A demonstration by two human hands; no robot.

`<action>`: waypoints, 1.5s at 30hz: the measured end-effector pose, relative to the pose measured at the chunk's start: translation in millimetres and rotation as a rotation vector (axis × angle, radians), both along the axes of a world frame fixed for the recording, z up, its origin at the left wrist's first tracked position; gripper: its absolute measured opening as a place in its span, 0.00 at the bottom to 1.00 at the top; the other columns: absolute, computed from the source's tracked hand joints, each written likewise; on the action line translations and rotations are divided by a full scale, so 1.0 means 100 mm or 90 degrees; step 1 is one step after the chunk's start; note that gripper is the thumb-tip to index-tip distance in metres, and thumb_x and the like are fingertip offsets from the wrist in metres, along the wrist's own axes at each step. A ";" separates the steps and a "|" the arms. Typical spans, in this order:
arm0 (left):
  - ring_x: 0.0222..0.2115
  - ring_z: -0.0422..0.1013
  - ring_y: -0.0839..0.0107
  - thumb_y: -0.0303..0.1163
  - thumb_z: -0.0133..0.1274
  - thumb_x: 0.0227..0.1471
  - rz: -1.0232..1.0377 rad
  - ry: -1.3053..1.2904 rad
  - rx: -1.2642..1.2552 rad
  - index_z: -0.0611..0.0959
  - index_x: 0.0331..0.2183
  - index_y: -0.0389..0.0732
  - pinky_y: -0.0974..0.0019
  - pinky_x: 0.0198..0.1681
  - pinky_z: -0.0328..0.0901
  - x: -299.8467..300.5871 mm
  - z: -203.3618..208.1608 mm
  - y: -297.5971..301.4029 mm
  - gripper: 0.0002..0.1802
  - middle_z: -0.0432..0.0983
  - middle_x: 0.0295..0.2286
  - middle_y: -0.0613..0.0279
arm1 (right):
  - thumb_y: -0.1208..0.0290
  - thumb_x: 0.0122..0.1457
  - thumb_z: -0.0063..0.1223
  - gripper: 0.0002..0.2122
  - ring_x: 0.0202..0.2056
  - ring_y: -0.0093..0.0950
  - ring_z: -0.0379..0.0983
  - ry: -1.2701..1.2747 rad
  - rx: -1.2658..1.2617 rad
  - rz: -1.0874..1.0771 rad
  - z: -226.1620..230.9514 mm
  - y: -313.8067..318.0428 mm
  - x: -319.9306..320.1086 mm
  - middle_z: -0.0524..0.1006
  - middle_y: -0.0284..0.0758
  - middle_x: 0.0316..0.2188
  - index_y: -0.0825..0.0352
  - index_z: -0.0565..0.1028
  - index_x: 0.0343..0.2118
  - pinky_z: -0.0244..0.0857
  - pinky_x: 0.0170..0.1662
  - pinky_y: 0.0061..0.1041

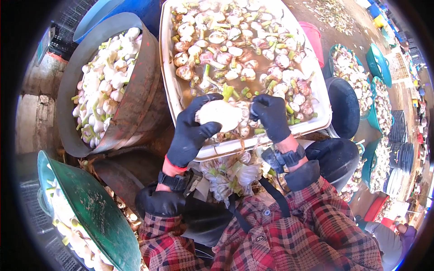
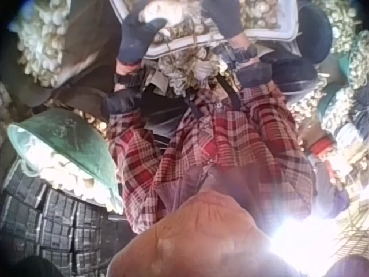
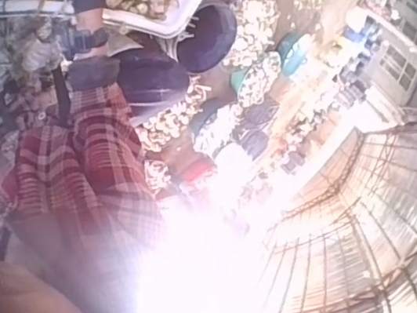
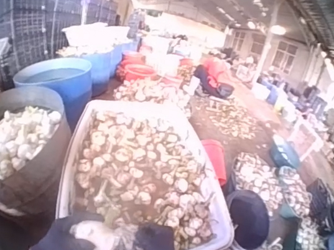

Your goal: The person picks up garlic bulbs from a tray of water, peels away the outer layers by hand, and places the cleaned garlic into a green bowl. This process is repeated for several bulbs before the person reaches into a large metal container to retrieve more garlic.

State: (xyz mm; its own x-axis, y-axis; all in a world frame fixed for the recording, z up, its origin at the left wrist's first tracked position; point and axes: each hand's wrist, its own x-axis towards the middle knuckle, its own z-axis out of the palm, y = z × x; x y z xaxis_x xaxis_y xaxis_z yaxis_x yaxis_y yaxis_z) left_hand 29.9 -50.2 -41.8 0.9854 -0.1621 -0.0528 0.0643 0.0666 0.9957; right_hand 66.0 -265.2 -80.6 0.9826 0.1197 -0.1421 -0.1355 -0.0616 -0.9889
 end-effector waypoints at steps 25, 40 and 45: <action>0.47 0.67 0.72 0.24 0.62 0.42 -0.027 0.000 -0.099 0.72 0.50 0.35 0.68 0.51 0.62 -0.11 -0.02 0.05 0.30 0.69 0.47 0.61 | 0.75 0.46 0.55 0.04 0.21 0.31 0.74 -0.169 -0.286 -0.055 -0.02 -0.01 -0.03 0.75 0.39 0.17 0.70 0.75 0.25 0.66 0.27 0.27; 0.49 0.67 0.67 0.35 0.51 0.53 -0.063 0.210 -0.405 0.62 0.56 0.34 0.65 0.51 0.64 -0.09 0.00 -0.13 0.32 0.67 0.49 0.57 | 0.80 0.43 0.62 0.10 0.30 0.33 0.76 -0.369 -0.184 0.053 0.52 0.09 -0.18 0.78 0.39 0.28 0.68 0.78 0.31 0.68 0.34 0.28; 0.50 0.66 0.65 0.38 0.49 0.54 -0.071 0.188 -0.352 0.61 0.57 0.33 0.64 0.52 0.62 -0.10 -0.02 -0.15 0.33 0.66 0.50 0.54 | 0.79 0.41 0.65 0.11 0.28 0.32 0.76 -0.312 -0.144 0.078 0.56 0.11 -0.22 0.78 0.39 0.27 0.69 0.78 0.30 0.68 0.32 0.25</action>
State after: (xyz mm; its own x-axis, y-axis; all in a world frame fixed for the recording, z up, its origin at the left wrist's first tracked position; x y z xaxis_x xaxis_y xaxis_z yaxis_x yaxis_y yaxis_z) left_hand 19.8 -65.3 -44.0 0.9175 -0.3444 -0.1991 0.3675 0.5422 0.7556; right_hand 43.5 -254.0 -24.9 0.9209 0.2576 0.2926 0.3588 -0.2666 -0.8945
